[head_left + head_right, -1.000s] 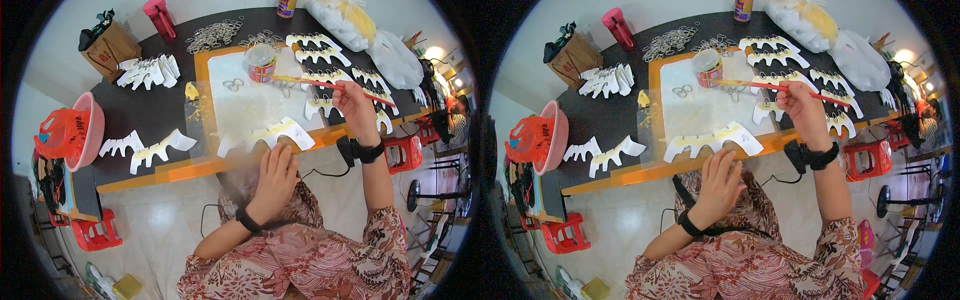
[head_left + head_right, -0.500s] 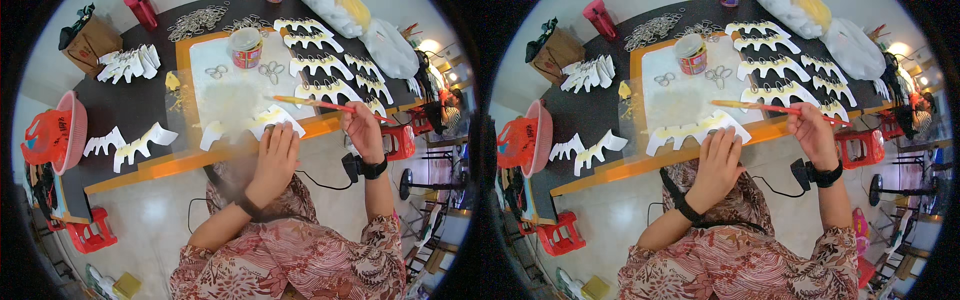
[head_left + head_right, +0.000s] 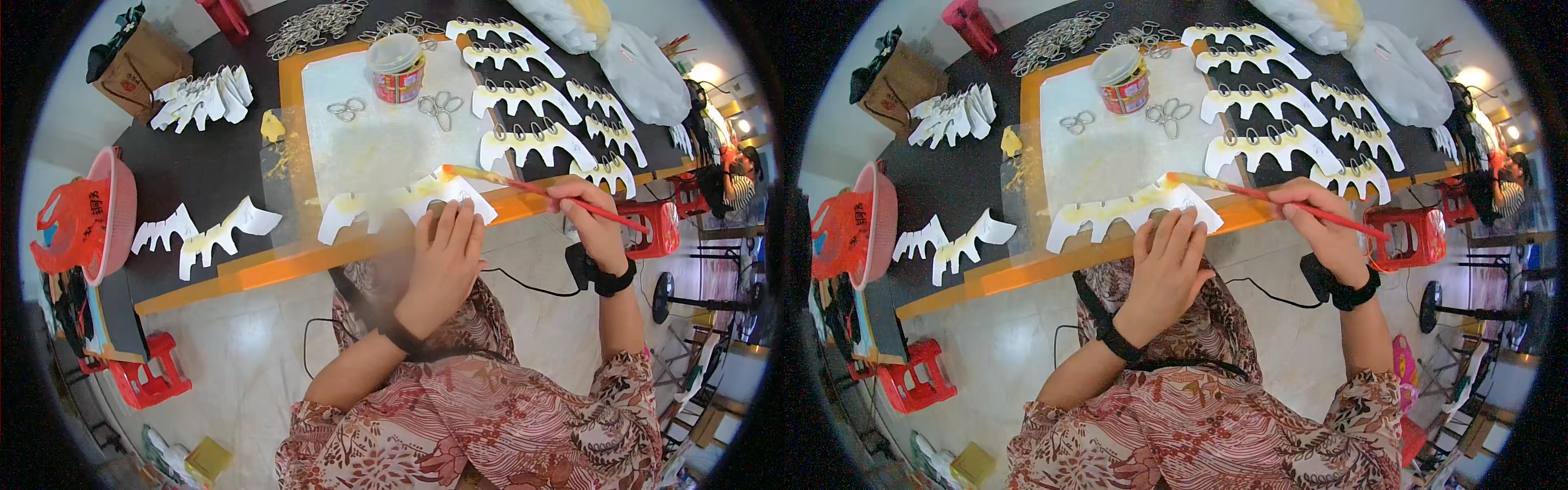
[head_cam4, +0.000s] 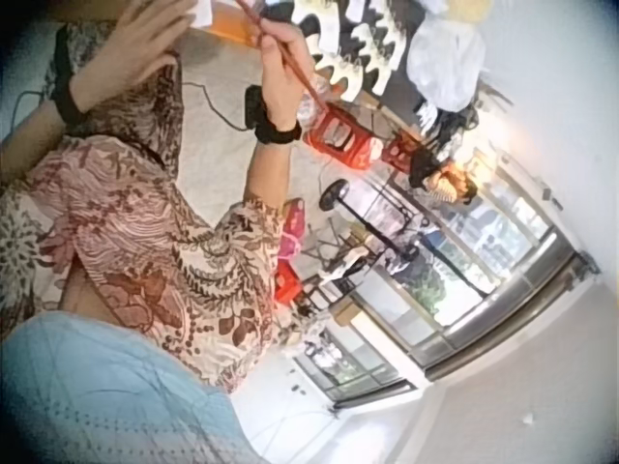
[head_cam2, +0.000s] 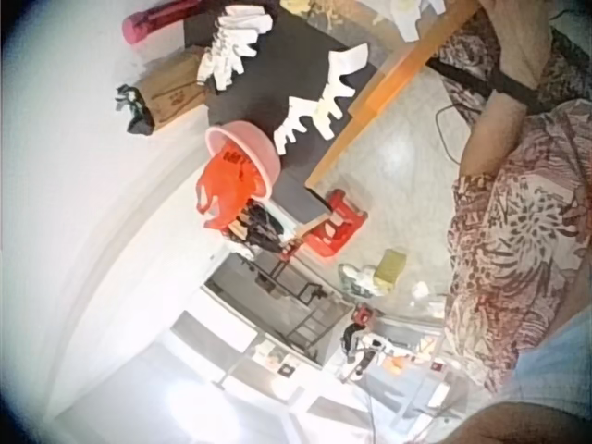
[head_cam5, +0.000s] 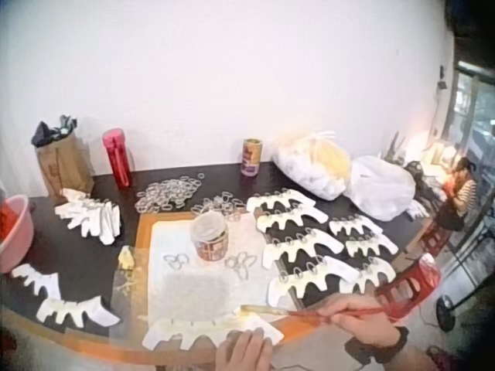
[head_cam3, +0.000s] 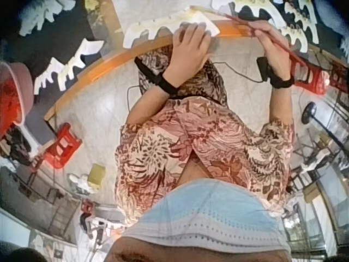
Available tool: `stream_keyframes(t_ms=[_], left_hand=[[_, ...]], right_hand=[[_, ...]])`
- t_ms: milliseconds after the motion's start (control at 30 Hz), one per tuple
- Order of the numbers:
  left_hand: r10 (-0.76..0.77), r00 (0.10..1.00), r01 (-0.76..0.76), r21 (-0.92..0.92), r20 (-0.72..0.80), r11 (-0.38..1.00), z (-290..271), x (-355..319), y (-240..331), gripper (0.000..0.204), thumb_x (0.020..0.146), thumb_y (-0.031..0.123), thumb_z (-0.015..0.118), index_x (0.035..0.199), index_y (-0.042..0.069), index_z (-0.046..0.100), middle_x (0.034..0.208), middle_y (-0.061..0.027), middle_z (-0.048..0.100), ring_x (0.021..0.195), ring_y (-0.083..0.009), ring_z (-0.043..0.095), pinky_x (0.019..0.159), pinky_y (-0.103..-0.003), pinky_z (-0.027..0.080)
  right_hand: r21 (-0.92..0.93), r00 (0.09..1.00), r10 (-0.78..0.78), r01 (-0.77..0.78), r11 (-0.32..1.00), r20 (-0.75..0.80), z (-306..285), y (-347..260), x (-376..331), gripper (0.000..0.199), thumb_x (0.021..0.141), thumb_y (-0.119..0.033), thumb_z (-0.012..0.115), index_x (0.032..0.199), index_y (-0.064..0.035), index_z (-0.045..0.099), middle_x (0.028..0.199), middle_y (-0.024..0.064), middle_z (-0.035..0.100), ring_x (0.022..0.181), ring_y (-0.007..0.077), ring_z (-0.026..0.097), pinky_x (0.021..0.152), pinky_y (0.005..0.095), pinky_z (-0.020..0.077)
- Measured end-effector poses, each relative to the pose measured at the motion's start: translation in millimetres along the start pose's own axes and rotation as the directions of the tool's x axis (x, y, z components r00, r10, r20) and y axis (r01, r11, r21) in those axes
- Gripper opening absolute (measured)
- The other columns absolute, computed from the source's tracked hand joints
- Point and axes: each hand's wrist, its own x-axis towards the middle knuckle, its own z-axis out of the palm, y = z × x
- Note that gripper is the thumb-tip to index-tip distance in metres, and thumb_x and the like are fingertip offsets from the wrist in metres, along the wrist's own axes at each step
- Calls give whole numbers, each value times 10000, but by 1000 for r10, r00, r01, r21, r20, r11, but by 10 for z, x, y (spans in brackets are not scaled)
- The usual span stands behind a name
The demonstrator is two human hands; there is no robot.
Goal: Applying adhesive with a brush to the edges of white shoe upper components and then attaching metal rings.
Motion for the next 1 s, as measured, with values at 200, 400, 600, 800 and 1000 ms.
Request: stream_keyframes(t_ms=[200,400,600,800,1000], left_hand=[[-5,1000,5,8,16,1000,-10,8,15,628,665,243,722,1190,-1,478,1313,-149,393,1232,-290,359,998,-474,255],[1,1000,-1,29,11,1000,-15,2,4,640,663,250,724,1199,-2,480,1312,-148,398,1236,-287,358,1000,-478,251],[-1,1000,0,40,16,999,-17,7,6,643,658,259,726,1195,-1,486,1305,-148,405,1234,-287,363,1002,-481,246],[-3,1000,2,40,22,999,-29,26,10,637,662,264,721,1193,2,489,1301,-148,406,1230,-289,366,998,-484,251],[-17,1000,16,45,22,999,-11,24,6,642,660,266,722,1197,6,488,1297,-144,408,1231,-285,364,1001,-482,250]], right_hand=[[-151,977,-175,192,970,121,-5,-75,18,158,791,27,522,915,10,618,897,89,586,759,156,560,680,264,449],[-279,966,-209,246,928,154,-27,-250,46,158,757,11,542,892,9,625,851,100,597,746,170,563,654,274,447],[-214,972,-181,211,954,148,-33,-260,51,157,753,14,543,886,11,626,828,98,593,746,176,562,665,269,439],[-283,965,-218,253,925,149,50,-235,92,169,756,18,543,900,2,631,855,101,595,742,185,569,659,269,447],[-461,936,-246,339,820,251,115,-335,19,242,701,50,543,905,-37,640,895,106,583,758,219,581,670,276,465]])
